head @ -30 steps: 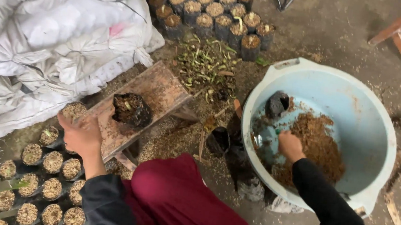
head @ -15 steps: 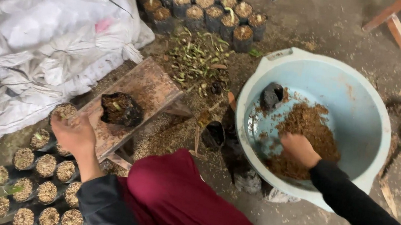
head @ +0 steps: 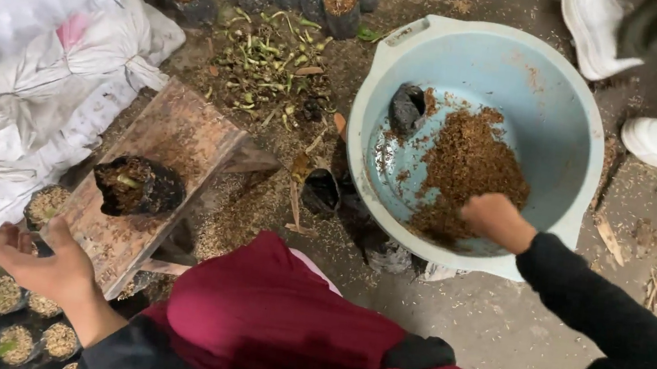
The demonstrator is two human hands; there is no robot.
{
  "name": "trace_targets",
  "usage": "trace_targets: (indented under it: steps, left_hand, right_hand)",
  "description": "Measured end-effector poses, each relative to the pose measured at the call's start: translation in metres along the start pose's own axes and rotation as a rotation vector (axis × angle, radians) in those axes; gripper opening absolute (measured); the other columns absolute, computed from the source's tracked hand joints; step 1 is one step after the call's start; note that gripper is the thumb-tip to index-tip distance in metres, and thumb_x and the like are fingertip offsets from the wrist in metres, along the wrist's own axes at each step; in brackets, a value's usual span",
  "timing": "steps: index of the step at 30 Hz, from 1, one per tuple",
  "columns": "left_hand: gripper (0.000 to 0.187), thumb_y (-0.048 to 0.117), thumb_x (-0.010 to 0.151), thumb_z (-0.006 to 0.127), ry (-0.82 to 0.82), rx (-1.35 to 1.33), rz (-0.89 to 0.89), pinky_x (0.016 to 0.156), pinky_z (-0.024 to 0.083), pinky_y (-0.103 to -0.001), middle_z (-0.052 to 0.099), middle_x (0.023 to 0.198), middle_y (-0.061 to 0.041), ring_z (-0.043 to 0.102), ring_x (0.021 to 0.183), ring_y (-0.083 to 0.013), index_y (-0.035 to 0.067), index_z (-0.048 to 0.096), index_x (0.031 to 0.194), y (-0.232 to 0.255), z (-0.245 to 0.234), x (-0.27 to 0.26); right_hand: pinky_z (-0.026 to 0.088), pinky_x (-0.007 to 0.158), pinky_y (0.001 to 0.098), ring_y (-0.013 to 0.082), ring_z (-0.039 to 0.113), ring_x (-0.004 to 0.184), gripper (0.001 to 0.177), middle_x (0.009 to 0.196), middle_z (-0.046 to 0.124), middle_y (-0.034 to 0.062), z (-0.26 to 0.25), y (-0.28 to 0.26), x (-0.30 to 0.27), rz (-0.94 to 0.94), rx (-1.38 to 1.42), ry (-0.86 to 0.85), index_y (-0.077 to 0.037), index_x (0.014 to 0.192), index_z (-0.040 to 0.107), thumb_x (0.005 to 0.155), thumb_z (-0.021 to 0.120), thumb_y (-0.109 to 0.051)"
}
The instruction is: Filling small plastic pots with soil using a hand trowel and planting seedlings into them.
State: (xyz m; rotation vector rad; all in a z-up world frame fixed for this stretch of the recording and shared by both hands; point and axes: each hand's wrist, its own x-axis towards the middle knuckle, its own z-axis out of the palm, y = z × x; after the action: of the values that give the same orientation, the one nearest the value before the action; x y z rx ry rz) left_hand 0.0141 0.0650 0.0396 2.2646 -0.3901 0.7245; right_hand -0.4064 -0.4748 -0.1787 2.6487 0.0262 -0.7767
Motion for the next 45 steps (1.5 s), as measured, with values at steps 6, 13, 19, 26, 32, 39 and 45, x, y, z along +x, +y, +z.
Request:
trace_targets:
  steps: [6, 13, 19, 26, 32, 39, 45]
  left_hand:
    - [0.045, -0.01, 0.102, 0.071, 0.004, 0.007, -0.067, 0.108, 0.043, -0.052, 0.051, 0.131, -0.037, 0.056, 0.122, -0.0465, -0.018, 0.042, 0.137, 0.005, 0.007, 0.0]
    - [0.046, -0.007, 0.101, 0.07, 0.018, 0.011, -0.053, 0.109, 0.042, -0.053, 0.051, 0.13, -0.036, 0.055, 0.122, -0.0466, -0.018, 0.042, 0.137, 0.015, 0.004, -0.002]
    - [0.046, -0.01, 0.102, 0.074, 0.014, 0.06, -0.029, 0.106, 0.045, -0.052, 0.052, 0.127, -0.036, 0.057, 0.118, -0.046, -0.019, 0.044, 0.135, 0.003, 0.002, -0.001]
    - [0.045, -0.013, 0.103, 0.069, -0.003, -0.015, 0.044, 0.107, 0.039, -0.052, 0.047, 0.129, -0.035, 0.051, 0.12, -0.0458, -0.018, 0.039, 0.137, 0.017, -0.003, -0.002]
    - [0.042, -0.007, 0.102, 0.067, 0.001, 0.033, 0.093, 0.1, 0.041, -0.051, 0.049, 0.124, -0.033, 0.05, 0.113, -0.0424, -0.017, 0.044, 0.134, 0.02, -0.006, -0.003]
    - [0.044, -0.011, 0.102, 0.071, -0.051, 0.064, -0.011, 0.108, 0.041, -0.054, 0.051, 0.129, -0.036, 0.053, 0.121, -0.0469, -0.019, 0.043, 0.136, 0.022, 0.001, 0.0]
    - [0.041, -0.008, 0.1, 0.068, -0.013, 0.039, 0.096, 0.1, 0.044, -0.051, 0.054, 0.122, -0.036, 0.055, 0.112, -0.0463, -0.018, 0.045, 0.133, 0.013, 0.009, 0.002]
  right_hand:
    - [0.051, 0.037, 0.0252, 0.0127, 0.053, 0.049, 0.023, 0.084, 0.059, 0.005, -0.045, 0.021, 0.069, 0.305, 0.339, 0.18, -0.007, 0.122, 0.059, 0.1, 0.06, -0.014]
    - [0.056, 0.05, 0.0438, 0.0347, 0.065, 0.056, 0.016, 0.087, 0.066, 0.021, 0.01, -0.018, 0.145, 0.492, 0.595, 0.427, 0.005, 0.099, 0.057, 0.096, 0.051, -0.01]
    - [0.047, 0.043, 0.0187, 0.0076, 0.051, 0.05, 0.034, 0.08, 0.068, -0.0026, -0.051, 0.001, 0.057, 0.128, 0.546, -0.247, -0.034, 0.131, 0.067, 0.105, 0.053, -0.018]
    - [0.05, 0.045, 0.0424, 0.0323, 0.062, 0.049, 0.027, 0.065, 0.067, 0.0138, 0.022, 0.03, 0.089, 0.535, 0.581, 0.22, -0.001, 0.077, 0.067, 0.093, 0.06, -0.022]
    - [0.051, 0.041, 0.0242, 0.0122, 0.059, 0.048, 0.023, 0.063, 0.065, 0.0011, -0.024, -0.001, 0.061, 0.275, 0.543, 0.04, -0.012, 0.079, 0.07, 0.098, 0.064, -0.022]
    - [0.038, 0.032, 0.026, 0.0108, 0.044, 0.039, 0.016, 0.067, 0.06, 0.0036, -0.108, -0.051, 0.039, 0.374, 0.25, 0.456, -0.004, 0.094, 0.062, 0.102, 0.054, -0.016]
    - [0.034, 0.035, 0.023, 0.0106, 0.037, 0.047, 0.022, 0.084, 0.066, 0.0105, -0.095, -0.082, -0.009, 0.096, 0.131, 0.355, -0.007, 0.069, 0.068, 0.088, 0.062, 0.002]
